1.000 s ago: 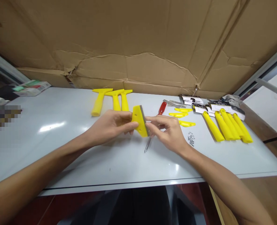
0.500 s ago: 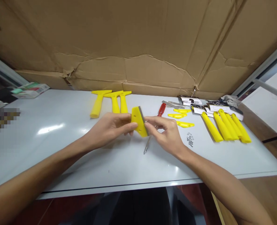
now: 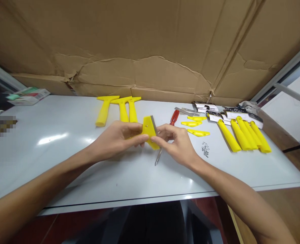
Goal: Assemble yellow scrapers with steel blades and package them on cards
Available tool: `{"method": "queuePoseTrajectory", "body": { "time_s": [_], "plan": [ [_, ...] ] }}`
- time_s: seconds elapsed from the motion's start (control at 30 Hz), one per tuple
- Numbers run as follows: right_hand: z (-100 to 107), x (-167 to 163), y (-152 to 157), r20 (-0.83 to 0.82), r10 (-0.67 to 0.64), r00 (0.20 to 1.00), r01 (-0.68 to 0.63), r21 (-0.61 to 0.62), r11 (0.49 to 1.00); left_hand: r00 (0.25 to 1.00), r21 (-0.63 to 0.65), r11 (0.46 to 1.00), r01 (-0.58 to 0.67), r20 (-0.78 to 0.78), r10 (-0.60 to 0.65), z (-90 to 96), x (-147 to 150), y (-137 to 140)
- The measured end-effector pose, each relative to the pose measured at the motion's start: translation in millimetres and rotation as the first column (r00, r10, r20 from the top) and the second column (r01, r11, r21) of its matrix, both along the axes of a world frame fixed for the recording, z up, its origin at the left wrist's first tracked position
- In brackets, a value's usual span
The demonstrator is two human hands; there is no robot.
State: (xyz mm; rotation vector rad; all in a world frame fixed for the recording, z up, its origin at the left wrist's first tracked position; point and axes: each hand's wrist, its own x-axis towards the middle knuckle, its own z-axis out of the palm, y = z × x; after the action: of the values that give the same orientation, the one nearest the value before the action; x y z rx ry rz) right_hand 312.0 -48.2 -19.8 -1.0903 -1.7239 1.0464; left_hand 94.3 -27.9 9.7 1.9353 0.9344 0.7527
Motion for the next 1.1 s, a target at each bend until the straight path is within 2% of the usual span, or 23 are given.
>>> {"method": "queuePoseTrajectory", "body": {
  "time_s": [0.3,0.43,0.5,0.57,0.63,0.67,0.7,0.73,0.77,0.8,0.87,0.93,0.97,1.03,1.1],
  "plan": [
    [-1.4,3.6,1.7,0.005,-0.015,1.000,0.015,0.052,0.999,1.000,-0.060,0.998,-0.009,-0.025,0.007,-0.2,-1.4,1.3],
    [-4.2,-2.1,2.0,-0.006,-0.027,1.000,0.027,0.083,0.996,0.999,-0.039,0.998,-0.040,-0.036,0.038,0.1,-1.6,0.7],
    [3.3,2.6,4.9,0.019,-0.010,1.000,0.009,0.079,0.997,0.998,-0.018,0.998,-0.052,-0.029,0.051,0.8,-2.1,0.2],
    [20.4,22.0,10.5,0.082,-0.014,0.996,0.010,0.055,0.998,0.998,0.011,0.998,-0.060,-0.016,0.060,1.3,-3.1,-0.2],
    [43.1,58.1,18.1,0.202,-0.116,0.972,0.112,0.033,0.993,0.997,0.073,0.994,-0.078,-0.012,0.079,-0.1,-4.3,0.3],
    [54.0,80.3,22.1,0.309,-0.200,0.930,0.195,0.048,0.980,0.995,0.133,0.987,-0.091,-0.020,0.094,-2.1,-4.9,1.2],
    [63.2,103.0,26.0,0.469,-0.222,0.855,0.229,0.042,0.972,0.993,0.218,0.971,-0.099,-0.038,0.110,-5.4,-5.4,2.5],
    [69.8,124.3,29.6,0.638,-0.180,0.749,0.233,0.000,0.972,0.990,0.322,0.941,-0.099,-0.061,0.125,-9.7,-5.8,4.3],
    [73.6,142.6,32.6,0.756,-0.077,0.650,0.223,-0.094,0.970,0.987,0.440,0.893,-0.091,-0.081,0.141,-15.1,-6.2,6.5],
    [74.5,156.5,35.0,0.804,0.044,0.592,0.217,-0.212,0.953,0.983,0.557,0.827,-0.073,-0.099,0.154,-21.0,-6.6,9.0],
    [70.0,169.0,37.2,0.830,0.227,0.509,0.249,-0.395,0.884,0.980,0.741,0.670,-0.044,-0.096,0.172,-33.1,-7.5,13.9],
    [61.4,164.1,35.5,0.837,0.303,0.455,0.296,-0.463,0.835,0.977,0.847,0.532,-0.010,-0.104,0.185,-42.7,-9.0,17.5],
    [57.3,157.7,33.4,0.844,0.318,0.431,0.308,-0.469,0.828,0.976,0.876,0.483,0.014,-0.118,0.185,-46.0,-9.9,18.6],
    [50.6,142.7,27.6,0.845,0.331,0.421,0.297,-0.473,0.829,0.972,0.906,0.419,0.067,-0.153,0.176,-49.3,-11.5,19.6],
    [46.3,130.3,21.8,0.826,0.317,0.466,0.271,-0.474,0.837,0.970,0.919,0.379,0.107,-0.180,0.162,-49.9,-12.1,19.9]
  ]
}}
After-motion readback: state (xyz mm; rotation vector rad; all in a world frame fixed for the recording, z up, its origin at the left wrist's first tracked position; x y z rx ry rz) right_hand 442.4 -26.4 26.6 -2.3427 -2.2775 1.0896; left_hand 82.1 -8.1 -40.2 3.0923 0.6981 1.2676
